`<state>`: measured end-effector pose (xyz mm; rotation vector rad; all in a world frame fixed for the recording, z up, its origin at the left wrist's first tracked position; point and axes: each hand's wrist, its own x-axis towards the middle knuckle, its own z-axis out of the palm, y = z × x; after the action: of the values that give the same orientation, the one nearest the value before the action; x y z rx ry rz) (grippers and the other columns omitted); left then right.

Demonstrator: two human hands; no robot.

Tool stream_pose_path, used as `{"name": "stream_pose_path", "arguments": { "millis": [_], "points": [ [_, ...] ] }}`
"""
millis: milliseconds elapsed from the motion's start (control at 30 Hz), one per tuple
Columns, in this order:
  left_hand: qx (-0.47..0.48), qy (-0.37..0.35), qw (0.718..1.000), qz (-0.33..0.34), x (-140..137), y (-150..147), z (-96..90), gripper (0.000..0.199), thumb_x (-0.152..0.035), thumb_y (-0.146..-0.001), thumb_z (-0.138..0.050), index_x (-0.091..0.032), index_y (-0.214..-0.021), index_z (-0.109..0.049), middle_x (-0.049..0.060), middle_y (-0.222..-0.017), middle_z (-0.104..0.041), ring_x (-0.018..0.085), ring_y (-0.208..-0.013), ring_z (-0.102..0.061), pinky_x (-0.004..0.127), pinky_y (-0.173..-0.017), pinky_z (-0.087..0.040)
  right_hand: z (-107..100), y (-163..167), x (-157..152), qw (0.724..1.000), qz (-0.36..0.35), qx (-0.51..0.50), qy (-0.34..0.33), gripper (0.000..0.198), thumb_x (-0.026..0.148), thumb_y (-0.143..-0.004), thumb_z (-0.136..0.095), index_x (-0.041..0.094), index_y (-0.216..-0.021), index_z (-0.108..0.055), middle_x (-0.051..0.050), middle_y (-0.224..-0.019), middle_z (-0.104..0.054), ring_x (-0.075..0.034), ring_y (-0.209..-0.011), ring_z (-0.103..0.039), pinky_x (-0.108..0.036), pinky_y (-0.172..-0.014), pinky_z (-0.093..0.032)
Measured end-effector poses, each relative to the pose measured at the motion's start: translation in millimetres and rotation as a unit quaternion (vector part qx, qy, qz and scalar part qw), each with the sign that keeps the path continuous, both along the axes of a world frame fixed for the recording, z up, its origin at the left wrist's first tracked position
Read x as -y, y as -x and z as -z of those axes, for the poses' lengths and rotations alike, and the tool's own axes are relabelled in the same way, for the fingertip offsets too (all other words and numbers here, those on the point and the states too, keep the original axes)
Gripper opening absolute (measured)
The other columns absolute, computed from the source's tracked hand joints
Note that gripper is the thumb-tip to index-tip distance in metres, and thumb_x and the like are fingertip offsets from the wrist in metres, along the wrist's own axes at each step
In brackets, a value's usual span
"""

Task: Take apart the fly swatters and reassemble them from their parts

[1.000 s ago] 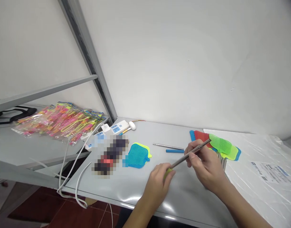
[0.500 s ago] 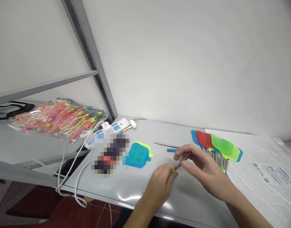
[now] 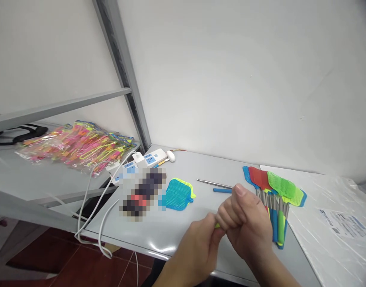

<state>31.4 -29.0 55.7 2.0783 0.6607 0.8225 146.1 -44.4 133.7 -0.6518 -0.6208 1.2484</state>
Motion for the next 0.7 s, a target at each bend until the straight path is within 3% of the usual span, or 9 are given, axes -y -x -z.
{"name": "stream_pose_path", "arguments": {
  "millis": [300, 433, 500, 567, 633, 700],
  "points": [
    [0.017, 0.074, 0.997, -0.028, -6.1, 23.3, -12.7, 0.022, -0.03, -0.1, -0.03, -0.023, -0.086, -0.046, -0.002, -0.067, -0.051, 0.014, -0.057, -0.044, 0.026, -0.054, -0.03, 9.9, 21.0, -17.5, 0.999, -0.049, -0.009, 0.003, 0.055, 0.045, -0.083, -0.064, 0.019, -0.048, -0.03, 0.01, -0.041, -0.018, -0.004, -0.037, -0.014, -0.02, -0.037, -0.016],
    [0.021, 0.122, 0.99, -0.073, -7.4, 25.8, -5.1, 0.022, -0.034, -0.1, -0.032, -0.022, -0.095, -0.049, -0.004, -0.065, -0.046, 0.013, -0.055, -0.039, 0.026, -0.052, -0.028, 20.6, 29.3, -35.8, 0.997, -0.048, -0.001, 0.058, 0.055, 0.049, -0.081, -0.067, 0.021, -0.052, -0.029, 0.011, -0.043, -0.019, -0.005, -0.039, -0.013, -0.021, -0.037, -0.016],
    [0.024, 0.168, 0.98, -0.101, -9.5, 26.6, 4.9, 0.025, -0.038, -0.1, -0.031, -0.021, -0.099, -0.049, -0.006, -0.061, -0.039, 0.012, -0.051, -0.035, 0.025, -0.049, -0.024, 28.8, 32.3, -46.6, 0.994, -0.074, 0.015, 0.08, 0.052, 0.05, -0.079, -0.068, 0.021, -0.056, -0.033, 0.012, -0.046, -0.019, -0.005, -0.041, -0.014, -0.021, -0.04, -0.022],
    [0.033, 0.219, 0.968, -0.122, -12.9, 29.4, 16.7, 0.028, -0.042, -0.1, -0.03, -0.021, -0.093, -0.047, -0.008, -0.057, -0.033, 0.011, -0.047, -0.031, 0.024, -0.047, -0.023, 36.8, 33.1, -57.7, 0.987, -0.13, 0.057, 0.079, 0.043, 0.052, -0.079, -0.068, 0.02, -0.064, -0.044, 0.012, -0.048, -0.023, -0.006, -0.043, -0.02, -0.022, -0.049, -0.035],
    [0.038, 0.246, 0.957, -0.146, -17.1, 34.9, 26.3, 0.032, -0.045, -0.1, -0.029, -0.022, -0.083, -0.044, -0.008, -0.056, -0.034, 0.011, -0.046, -0.034, 0.024, -0.047, -0.026, 43.4, 30.0, -70.1, 0.974, -0.169, 0.14, 0.063, 0.039, 0.059, -0.083, -0.059, 0.02, -0.085, -0.055, 0.009, -0.054, -0.037, -0.008, -0.048, -0.036, -0.027, -0.062, -0.043],
    [0.022, 0.22, 0.958, -0.182, -21.7, 42.1, 31.2, 0.035, -0.044, -0.1, -0.029, -0.022, -0.077, -0.044, -0.005, -0.058, -0.042, 0.012, -0.051, -0.043, 0.025, -0.052, -0.035, 49.1, 22.6, -84.5, 0.929, -0.143, 0.339, 0.046, 0.047, 0.061, -0.093, -0.035, 0.02, -0.11, -0.053, 0.0, -0.074, -0.057, -0.013, -0.067, -0.054, -0.03, -0.073, -0.046]
  ]
}}
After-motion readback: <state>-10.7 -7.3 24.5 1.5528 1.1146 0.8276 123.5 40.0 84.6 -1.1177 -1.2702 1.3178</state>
